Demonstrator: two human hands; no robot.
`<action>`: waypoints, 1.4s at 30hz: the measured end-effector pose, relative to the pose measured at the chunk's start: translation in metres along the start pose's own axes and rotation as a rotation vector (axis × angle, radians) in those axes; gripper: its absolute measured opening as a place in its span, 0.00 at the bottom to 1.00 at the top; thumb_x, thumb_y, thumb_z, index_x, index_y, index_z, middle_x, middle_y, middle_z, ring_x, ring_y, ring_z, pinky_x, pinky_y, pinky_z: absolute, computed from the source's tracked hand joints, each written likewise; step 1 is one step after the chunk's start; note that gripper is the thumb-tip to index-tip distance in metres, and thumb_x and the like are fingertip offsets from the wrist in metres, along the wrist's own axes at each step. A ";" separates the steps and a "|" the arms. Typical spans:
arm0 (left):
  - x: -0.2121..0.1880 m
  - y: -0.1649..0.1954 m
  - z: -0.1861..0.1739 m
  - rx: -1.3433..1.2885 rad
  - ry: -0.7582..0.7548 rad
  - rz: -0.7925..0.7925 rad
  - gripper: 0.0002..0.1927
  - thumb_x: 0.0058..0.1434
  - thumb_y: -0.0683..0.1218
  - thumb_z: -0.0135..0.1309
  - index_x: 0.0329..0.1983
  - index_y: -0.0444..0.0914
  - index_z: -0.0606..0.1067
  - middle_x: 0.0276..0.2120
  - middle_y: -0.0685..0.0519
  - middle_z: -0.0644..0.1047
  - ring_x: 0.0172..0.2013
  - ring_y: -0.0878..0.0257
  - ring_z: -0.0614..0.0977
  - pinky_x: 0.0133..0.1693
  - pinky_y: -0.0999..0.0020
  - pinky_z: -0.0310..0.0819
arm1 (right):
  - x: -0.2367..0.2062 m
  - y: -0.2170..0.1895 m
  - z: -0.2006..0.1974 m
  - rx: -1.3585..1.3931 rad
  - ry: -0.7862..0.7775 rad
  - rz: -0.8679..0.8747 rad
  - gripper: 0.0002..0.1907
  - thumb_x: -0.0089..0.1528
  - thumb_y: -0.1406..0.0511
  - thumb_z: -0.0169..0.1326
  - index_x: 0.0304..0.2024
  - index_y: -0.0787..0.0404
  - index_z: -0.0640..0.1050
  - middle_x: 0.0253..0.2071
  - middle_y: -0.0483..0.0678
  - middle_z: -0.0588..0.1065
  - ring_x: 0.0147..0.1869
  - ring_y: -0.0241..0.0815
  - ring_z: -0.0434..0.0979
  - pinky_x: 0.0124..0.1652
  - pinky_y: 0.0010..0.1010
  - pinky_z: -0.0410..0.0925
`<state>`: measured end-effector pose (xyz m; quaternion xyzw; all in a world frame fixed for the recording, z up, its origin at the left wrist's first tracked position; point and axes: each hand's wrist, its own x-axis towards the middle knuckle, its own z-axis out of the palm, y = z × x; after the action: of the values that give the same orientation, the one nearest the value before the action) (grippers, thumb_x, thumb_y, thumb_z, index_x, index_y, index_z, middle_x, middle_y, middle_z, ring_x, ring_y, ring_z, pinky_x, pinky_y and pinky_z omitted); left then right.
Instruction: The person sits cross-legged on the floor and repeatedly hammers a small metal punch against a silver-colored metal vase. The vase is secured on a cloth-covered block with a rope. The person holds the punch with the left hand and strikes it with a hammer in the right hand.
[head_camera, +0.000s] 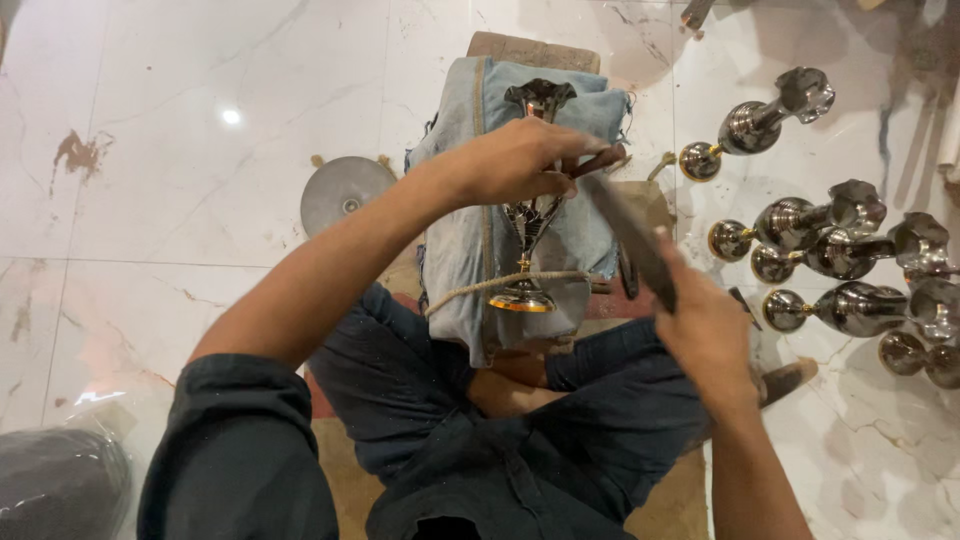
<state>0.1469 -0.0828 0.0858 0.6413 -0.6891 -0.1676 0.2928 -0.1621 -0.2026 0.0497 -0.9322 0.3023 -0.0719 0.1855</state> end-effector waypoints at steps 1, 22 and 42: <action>-0.001 -0.001 -0.003 -0.015 -0.014 0.038 0.30 0.61 0.42 0.63 0.67 0.40 0.70 0.46 0.47 0.82 0.45 0.52 0.85 0.49 0.53 0.79 | -0.003 0.003 0.002 -0.078 0.060 -0.026 0.42 0.60 0.63 0.62 0.73 0.43 0.59 0.50 0.64 0.80 0.47 0.66 0.81 0.45 0.50 0.73; -0.038 0.012 0.064 -0.405 0.752 -0.149 0.21 0.69 0.42 0.59 0.62 0.37 0.68 0.41 0.50 0.81 0.38 0.60 0.86 0.38 0.66 0.83 | 0.089 -0.136 -0.179 -1.090 -0.341 -0.214 0.42 0.69 0.59 0.53 0.82 0.37 0.51 0.38 0.52 0.77 0.27 0.43 0.81 0.28 0.34 0.77; -0.028 0.043 0.121 -0.631 1.323 -0.351 0.13 0.74 0.41 0.53 0.52 0.34 0.61 0.37 0.47 0.80 0.38 0.61 0.85 0.38 0.69 0.83 | 0.088 -0.226 -0.192 -0.841 0.045 -0.903 0.41 0.66 0.63 0.55 0.80 0.40 0.56 0.37 0.49 0.76 0.26 0.40 0.77 0.23 0.26 0.68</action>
<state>0.0387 -0.0673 0.0129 0.5942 -0.1763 0.0188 0.7846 -0.0171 -0.1429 0.3163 -0.9598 -0.1159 -0.0375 -0.2531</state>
